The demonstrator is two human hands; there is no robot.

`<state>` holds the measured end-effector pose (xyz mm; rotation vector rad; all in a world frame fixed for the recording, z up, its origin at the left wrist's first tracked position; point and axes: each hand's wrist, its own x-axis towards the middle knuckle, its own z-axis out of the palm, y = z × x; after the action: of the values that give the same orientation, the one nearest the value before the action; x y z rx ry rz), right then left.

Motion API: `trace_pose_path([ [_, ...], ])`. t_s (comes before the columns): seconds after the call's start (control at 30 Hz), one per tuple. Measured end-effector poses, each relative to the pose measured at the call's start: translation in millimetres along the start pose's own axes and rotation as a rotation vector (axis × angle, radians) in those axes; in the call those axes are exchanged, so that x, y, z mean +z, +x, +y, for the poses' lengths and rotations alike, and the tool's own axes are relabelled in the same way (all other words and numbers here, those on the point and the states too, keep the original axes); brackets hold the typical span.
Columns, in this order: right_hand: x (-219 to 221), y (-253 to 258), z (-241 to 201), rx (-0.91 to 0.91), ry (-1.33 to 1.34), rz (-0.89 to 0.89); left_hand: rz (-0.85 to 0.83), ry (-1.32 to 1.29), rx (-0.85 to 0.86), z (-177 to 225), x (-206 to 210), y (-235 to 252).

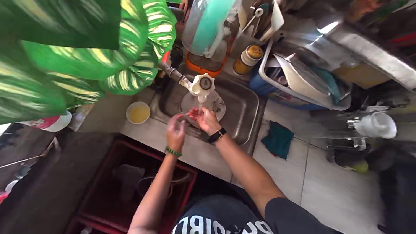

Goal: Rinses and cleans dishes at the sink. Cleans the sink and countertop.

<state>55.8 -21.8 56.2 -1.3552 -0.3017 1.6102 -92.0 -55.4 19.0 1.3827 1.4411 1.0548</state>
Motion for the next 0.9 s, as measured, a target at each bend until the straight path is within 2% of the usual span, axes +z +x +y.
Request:
trace_pose_path([
  [0.07,11.0,-4.4,-15.4,0.092,0.221,-0.006,0.045,0.359,0.186,-42.9,-44.4,-11.4],
  [0.17,21.7,3.3,-27.5,0.088,0.416,-0.054,-0.146,0.739,0.261,-93.6,-91.2,-14.3],
  [0.27,27.0,-2.9,-39.8,0.106,0.511,-0.1,-0.283,0.983,0.321,-106.8,-91.2,-7.5],
  [0.37,19.7,-15.9,-47.3,0.119,0.498,-0.164,-0.402,0.948,0.359,-86.7,-35.7,-24.9],
  [0.47,-9.9,-33.8,-41.8,0.092,0.404,-0.247,-0.532,0.854,0.391,-51.8,60.2,-60.6],
  [0.5,-26.2,-43.6,-34.9,0.092,0.338,-0.263,-0.627,0.847,0.33,-29.9,89.7,-69.6],
  [0.57,-51.5,-57.6,-24.8,0.065,0.131,-0.158,-0.817,0.783,0.019,13.9,132.2,-68.9],
  [0.63,-77.4,-57.5,-16.1,-0.083,-0.229,-0.022,-0.675,0.501,-0.354,34.9,155.5,-43.7],
  [0.67,-90.1,-58.3,-12.6,-0.172,-0.441,0.056,-0.608,0.418,-0.39,33.1,158.5,-26.3],
  [0.73,-108.4,-59.2,-12.6,-0.317,-0.745,0.154,-0.602,0.539,-0.256,30.3,144.4,18.3],
  [0.8,-110.7,-58.8,-15.5,-0.364,-0.807,0.17,-0.502,0.645,-0.214,21.7,112.6,56.4],
  [0.9,-95.9,-47.8,-8.8,-0.338,-0.698,0.103,-0.273,0.706,-0.387,-9.9,74.8,101.0],
])
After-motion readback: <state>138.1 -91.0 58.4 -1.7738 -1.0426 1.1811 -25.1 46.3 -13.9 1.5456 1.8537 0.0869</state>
